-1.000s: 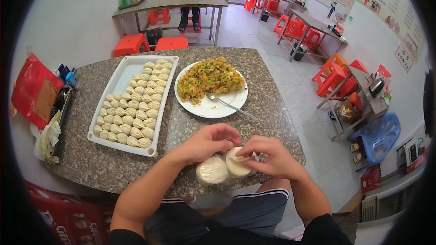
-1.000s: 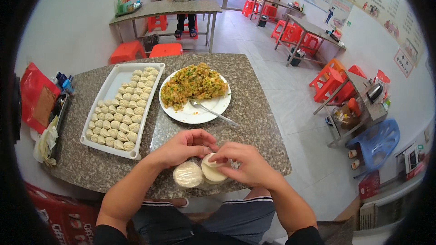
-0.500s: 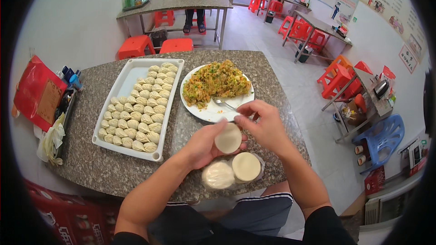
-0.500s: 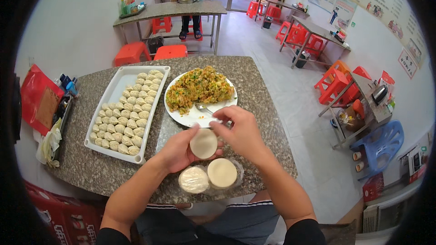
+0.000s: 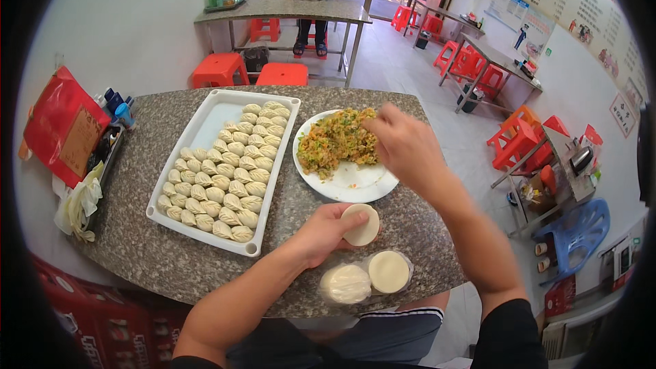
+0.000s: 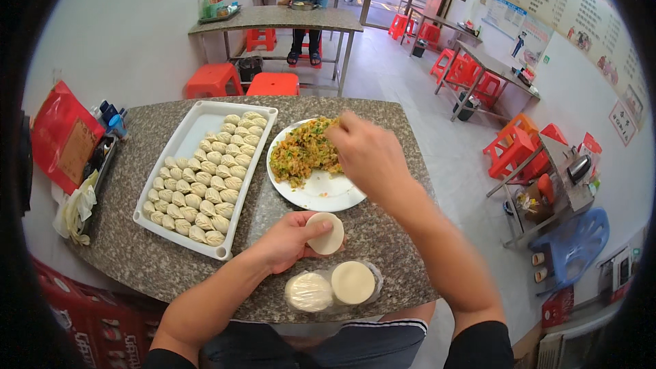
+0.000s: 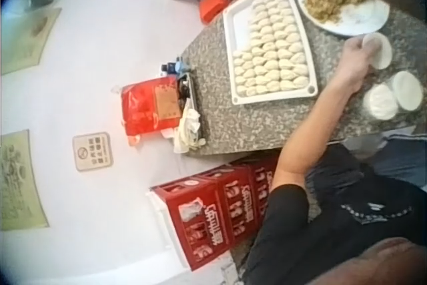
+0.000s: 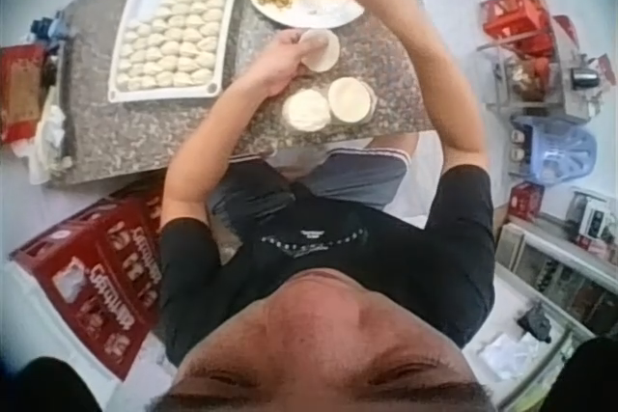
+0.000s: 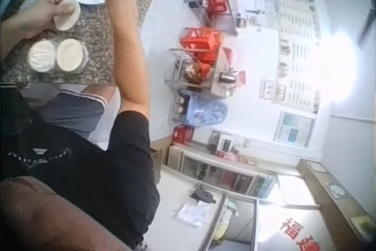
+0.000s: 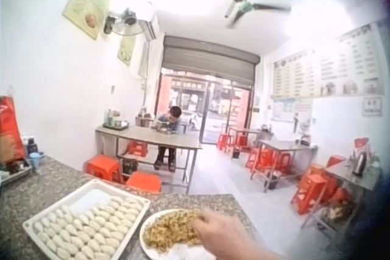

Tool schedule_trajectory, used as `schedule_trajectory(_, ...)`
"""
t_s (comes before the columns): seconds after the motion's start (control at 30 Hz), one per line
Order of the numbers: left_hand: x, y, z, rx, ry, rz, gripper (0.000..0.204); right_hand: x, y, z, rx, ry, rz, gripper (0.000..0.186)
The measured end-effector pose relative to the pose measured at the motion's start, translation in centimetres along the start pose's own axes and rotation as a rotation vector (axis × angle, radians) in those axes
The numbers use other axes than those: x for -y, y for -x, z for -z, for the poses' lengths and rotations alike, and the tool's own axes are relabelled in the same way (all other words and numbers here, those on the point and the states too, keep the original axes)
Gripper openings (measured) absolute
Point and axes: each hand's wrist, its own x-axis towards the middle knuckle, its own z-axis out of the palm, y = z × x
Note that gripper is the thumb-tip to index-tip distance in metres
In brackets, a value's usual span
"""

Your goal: Manually fill and fold dough wrappers to make individual dumplings, placing them in a tray.

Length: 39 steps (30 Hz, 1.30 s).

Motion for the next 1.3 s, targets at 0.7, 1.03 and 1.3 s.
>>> schedule_trajectory(0.7,-0.8,0.0,-0.3,0.019,0.042,0.049,0.038,-1.3,9.5,-0.2,-0.072,-0.108,-0.194,0.031)
schedule_trajectory(1.03,-0.1,0.2,-0.3,0.063,0.008,0.035,0.030,1.1,11.8,-1.0,-0.136,-0.228,-0.280,0.039)
schedule_trajectory(1.3,-1.3,1.6,-0.7,-0.087,0.156,0.090,0.035,1.6,13.3,-3.1,-0.013,-0.174,-0.094,0.035)
